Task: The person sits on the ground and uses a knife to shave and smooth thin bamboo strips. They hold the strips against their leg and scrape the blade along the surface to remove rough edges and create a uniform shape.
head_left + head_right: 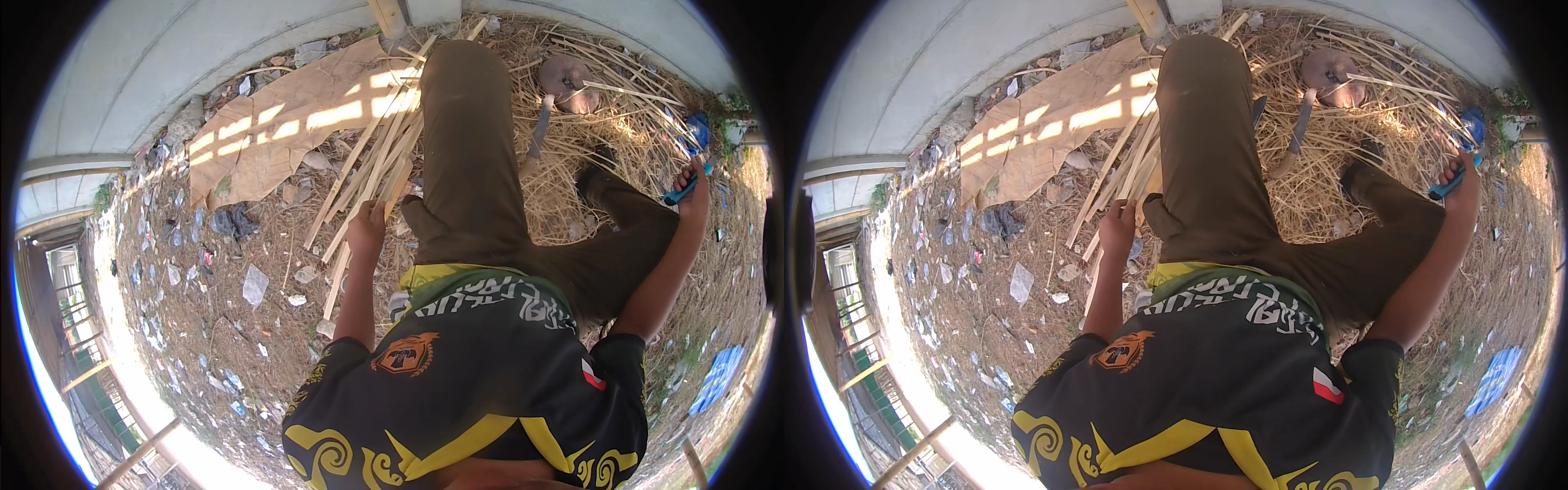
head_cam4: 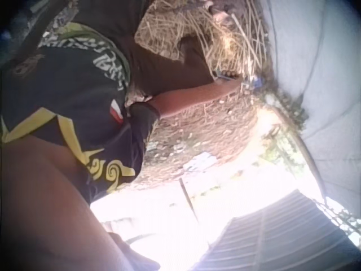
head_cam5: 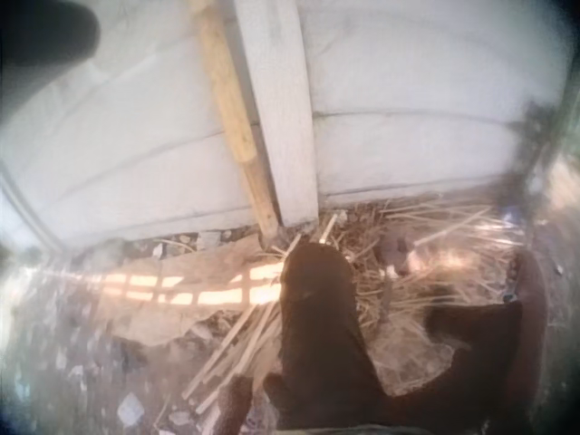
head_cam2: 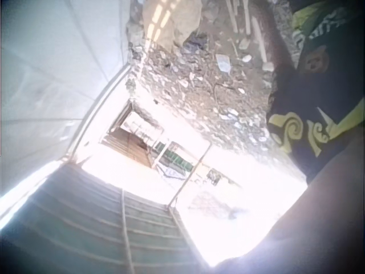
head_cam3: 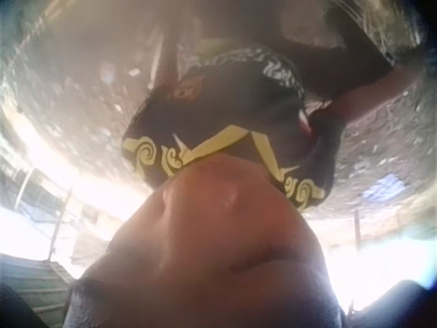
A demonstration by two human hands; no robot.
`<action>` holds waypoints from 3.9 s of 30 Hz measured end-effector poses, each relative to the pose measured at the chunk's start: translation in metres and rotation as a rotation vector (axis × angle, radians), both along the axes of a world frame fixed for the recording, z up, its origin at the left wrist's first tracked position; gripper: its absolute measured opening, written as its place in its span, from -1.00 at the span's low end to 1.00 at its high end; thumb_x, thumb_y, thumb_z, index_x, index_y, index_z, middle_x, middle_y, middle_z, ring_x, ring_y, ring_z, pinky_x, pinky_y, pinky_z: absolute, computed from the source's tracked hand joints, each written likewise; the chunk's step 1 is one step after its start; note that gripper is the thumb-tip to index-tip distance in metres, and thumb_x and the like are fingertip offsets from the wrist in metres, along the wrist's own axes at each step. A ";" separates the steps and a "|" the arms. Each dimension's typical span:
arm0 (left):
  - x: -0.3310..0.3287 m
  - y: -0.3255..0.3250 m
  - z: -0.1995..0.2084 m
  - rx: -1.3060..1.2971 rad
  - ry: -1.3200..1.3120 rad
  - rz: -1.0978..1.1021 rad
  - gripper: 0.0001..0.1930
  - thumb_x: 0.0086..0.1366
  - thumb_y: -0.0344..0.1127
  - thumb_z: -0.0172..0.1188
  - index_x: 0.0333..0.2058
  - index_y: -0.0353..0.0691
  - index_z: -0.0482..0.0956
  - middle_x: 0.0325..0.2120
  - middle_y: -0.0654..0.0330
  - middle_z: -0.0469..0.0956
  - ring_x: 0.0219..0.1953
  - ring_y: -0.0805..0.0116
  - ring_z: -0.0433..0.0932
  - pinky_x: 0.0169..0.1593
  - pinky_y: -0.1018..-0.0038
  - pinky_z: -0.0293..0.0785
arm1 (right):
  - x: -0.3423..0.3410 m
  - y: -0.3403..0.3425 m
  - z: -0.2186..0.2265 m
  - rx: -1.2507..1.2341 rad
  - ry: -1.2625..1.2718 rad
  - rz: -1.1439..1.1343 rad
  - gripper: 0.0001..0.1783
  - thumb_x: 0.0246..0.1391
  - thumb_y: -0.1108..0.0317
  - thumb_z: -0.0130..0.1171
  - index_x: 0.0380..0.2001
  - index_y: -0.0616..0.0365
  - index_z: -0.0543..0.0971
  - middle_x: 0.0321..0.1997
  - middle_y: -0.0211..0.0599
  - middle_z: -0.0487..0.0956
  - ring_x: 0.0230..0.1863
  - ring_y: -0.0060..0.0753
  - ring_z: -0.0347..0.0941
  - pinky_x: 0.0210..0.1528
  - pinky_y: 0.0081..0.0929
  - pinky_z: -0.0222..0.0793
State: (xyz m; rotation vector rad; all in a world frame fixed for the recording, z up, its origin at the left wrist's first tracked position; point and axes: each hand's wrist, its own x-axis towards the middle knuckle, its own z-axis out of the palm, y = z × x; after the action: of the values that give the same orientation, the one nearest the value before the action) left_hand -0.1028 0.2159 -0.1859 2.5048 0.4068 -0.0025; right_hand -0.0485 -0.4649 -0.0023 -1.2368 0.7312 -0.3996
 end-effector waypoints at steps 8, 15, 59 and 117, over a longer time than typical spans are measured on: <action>-0.028 -0.038 -0.053 -0.304 0.011 0.170 -0.65 0.39 -0.01 0.23 -0.17 -0.22 0.66 -0.47 -0.14 0.66 -0.35 -0.16 0.68 -0.29 0.07 0.52 | 0.002 0.003 0.004 0.026 -0.004 0.021 -0.72 0.27 0.20 0.27 -0.36 0.02 0.39 -0.49 -0.48 0.32 -0.54 -0.57 0.22 -0.52 -0.53 0.15; -0.014 -0.023 -0.037 -0.295 0.041 0.148 -0.62 0.39 0.02 0.25 -0.15 -0.23 0.67 -0.60 -0.03 0.59 -0.51 0.01 0.59 -0.35 0.17 0.46 | -0.003 0.002 0.006 0.008 -0.039 0.044 -0.71 0.29 0.17 0.25 -0.36 0.01 0.37 -0.48 -0.48 0.31 -0.54 -0.58 0.22 -0.51 -0.54 0.16; 0.065 -0.137 0.185 -0.322 -0.448 -0.334 -0.80 0.44 -0.31 0.26 -0.23 -0.37 0.66 -0.56 0.18 0.59 -0.54 0.51 0.52 -0.45 0.55 0.37 | 0.048 0.256 -0.263 -0.940 0.829 1.743 -0.54 0.03 0.19 0.27 -0.03 0.22 0.69 -0.05 -0.02 0.71 -0.14 0.00 0.67 -0.16 -0.06 0.57; 0.061 -0.135 0.190 -0.118 -0.683 -0.307 -0.84 0.46 -0.27 0.18 -0.24 -0.21 0.66 -0.57 0.07 0.62 -0.61 0.14 0.56 -0.51 0.30 0.38 | 0.060 0.147 -0.035 -1.398 0.665 0.974 -0.45 -0.09 0.17 0.41 -0.04 0.25 0.64 -0.22 0.06 0.70 -0.21 -0.06 0.69 -0.15 -0.20 0.59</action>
State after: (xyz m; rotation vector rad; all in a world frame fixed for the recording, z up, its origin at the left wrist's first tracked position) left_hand -0.0414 0.0808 0.0036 2.2493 -0.2506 0.6635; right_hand 0.0117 -0.3176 -0.0375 -2.9199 0.1999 0.4756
